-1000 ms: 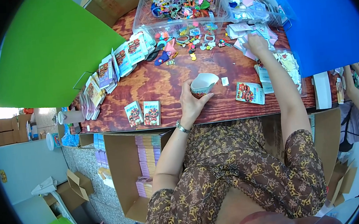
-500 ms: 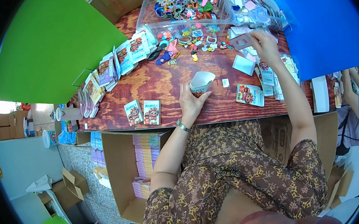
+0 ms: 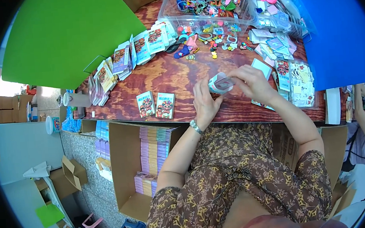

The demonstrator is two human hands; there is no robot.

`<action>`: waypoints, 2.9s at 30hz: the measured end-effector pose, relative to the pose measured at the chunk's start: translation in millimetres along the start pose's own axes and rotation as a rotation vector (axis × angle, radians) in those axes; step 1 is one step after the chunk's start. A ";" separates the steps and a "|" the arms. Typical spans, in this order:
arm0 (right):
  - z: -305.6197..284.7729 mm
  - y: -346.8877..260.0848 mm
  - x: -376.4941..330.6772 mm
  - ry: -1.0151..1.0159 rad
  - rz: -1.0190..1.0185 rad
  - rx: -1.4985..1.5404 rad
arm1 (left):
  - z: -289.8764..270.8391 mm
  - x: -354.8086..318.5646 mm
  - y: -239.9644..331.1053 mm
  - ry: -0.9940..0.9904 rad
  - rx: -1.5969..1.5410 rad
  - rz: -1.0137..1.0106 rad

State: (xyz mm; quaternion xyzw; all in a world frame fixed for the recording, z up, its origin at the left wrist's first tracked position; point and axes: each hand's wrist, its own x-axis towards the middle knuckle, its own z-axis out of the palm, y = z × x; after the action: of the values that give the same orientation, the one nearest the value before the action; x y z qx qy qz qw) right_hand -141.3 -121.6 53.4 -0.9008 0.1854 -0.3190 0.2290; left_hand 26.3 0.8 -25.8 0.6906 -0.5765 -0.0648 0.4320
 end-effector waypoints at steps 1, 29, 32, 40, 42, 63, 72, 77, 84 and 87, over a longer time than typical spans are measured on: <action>7.9 -3.5 -1.2 -0.006 0.044 0.040 | -0.6 -1.7 1.0 0.018 0.009 0.023; 128.8 130.1 125.9 -0.035 0.226 -0.243 | -33.5 -33.3 -41.8 0.075 -0.048 -0.142; 118.8 129.2 128.1 -0.029 0.257 -0.215 | -27.9 -29.9 -40.9 0.064 -0.068 -0.136; 170.5 126.1 145.3 -0.342 0.263 -0.346 | -27.6 -26.9 -38.9 0.042 -0.081 -0.139; 169.6 144.0 142.6 -0.242 0.179 -0.319 | -25.8 -25.5 -36.2 0.039 -0.094 -0.137; 70.4 -10.9 77.8 -0.166 0.373 0.330 | -20.0 -7.3 -26.3 0.149 -0.083 -0.312; 73.1 -6.4 35.2 -0.260 -0.172 -0.088 | -16.8 -14.0 -18.9 0.125 -0.026 -0.214; 70.9 -10.1 24.1 -0.276 -0.036 -0.154 | -14.7 -16.7 -20.4 0.054 -0.002 -0.109; 41.3 -15.2 2.8 -0.021 -0.155 -0.224 | -6.3 -13.2 -5.3 0.099 -0.122 -0.071; 44.3 -15.0 -14.3 -0.087 -0.051 -0.317 | 7.1 -14.0 -3.9 0.080 -0.132 0.065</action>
State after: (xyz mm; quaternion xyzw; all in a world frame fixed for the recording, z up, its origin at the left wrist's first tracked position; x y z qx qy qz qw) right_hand -119.6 -89.2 23.7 -0.9430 0.2003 -0.2523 0.0837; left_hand 20.5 8.9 -38.6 0.6437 -0.5752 -0.0609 0.5011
